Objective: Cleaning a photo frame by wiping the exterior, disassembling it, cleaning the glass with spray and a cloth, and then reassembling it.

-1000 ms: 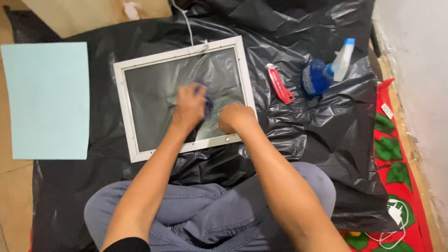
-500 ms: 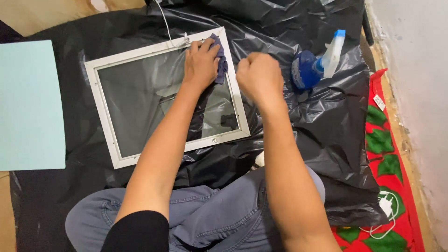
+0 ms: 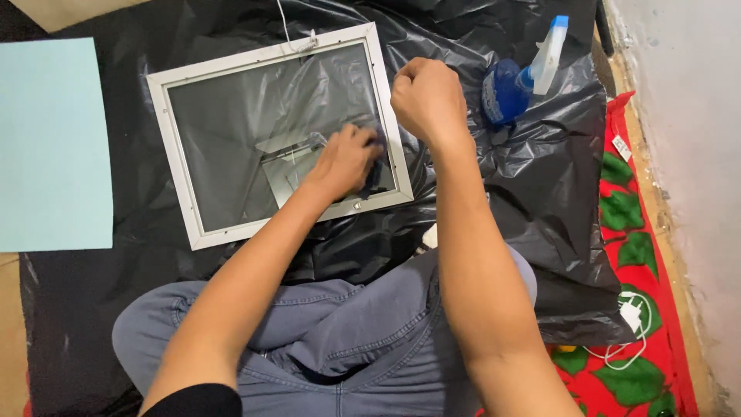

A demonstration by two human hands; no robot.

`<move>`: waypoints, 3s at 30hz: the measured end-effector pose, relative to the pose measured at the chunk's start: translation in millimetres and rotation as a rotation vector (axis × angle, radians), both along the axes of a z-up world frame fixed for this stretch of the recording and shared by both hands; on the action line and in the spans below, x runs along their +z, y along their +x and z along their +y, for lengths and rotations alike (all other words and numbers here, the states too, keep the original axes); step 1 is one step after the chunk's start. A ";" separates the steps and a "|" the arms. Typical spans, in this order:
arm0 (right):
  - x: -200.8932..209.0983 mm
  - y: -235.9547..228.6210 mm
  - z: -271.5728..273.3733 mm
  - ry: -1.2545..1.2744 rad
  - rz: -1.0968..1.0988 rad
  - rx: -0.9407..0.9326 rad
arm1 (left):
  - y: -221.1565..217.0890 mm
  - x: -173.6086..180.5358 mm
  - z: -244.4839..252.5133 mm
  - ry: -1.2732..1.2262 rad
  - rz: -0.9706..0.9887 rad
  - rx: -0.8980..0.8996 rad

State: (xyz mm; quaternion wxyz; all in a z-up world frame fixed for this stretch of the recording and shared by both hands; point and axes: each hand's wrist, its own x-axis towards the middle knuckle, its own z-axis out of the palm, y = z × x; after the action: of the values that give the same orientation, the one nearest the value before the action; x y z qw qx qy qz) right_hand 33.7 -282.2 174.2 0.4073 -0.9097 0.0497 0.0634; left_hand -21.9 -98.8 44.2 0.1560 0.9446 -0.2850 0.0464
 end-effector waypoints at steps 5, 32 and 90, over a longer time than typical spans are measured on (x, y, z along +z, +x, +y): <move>-4.3 -3.7 4.1 -0.006 0.025 0.030 | -13.3 -3.9 10.2 0.040 0.100 -0.159; -1.7 6.7 5.2 0.051 -0.032 0.055 | -10.3 4.4 -9.0 -0.099 0.052 0.045; -71.7 -12.5 58.0 -0.195 0.262 0.533 | -99.8 15.9 191.5 0.315 0.244 0.897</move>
State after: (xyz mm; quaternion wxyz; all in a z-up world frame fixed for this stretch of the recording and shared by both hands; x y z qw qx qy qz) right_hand 21.1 -224.3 102.5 0.2773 -0.9096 -0.1326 0.2796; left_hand -121.6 92.7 60.0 0.0083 0.9849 0.1667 -0.0459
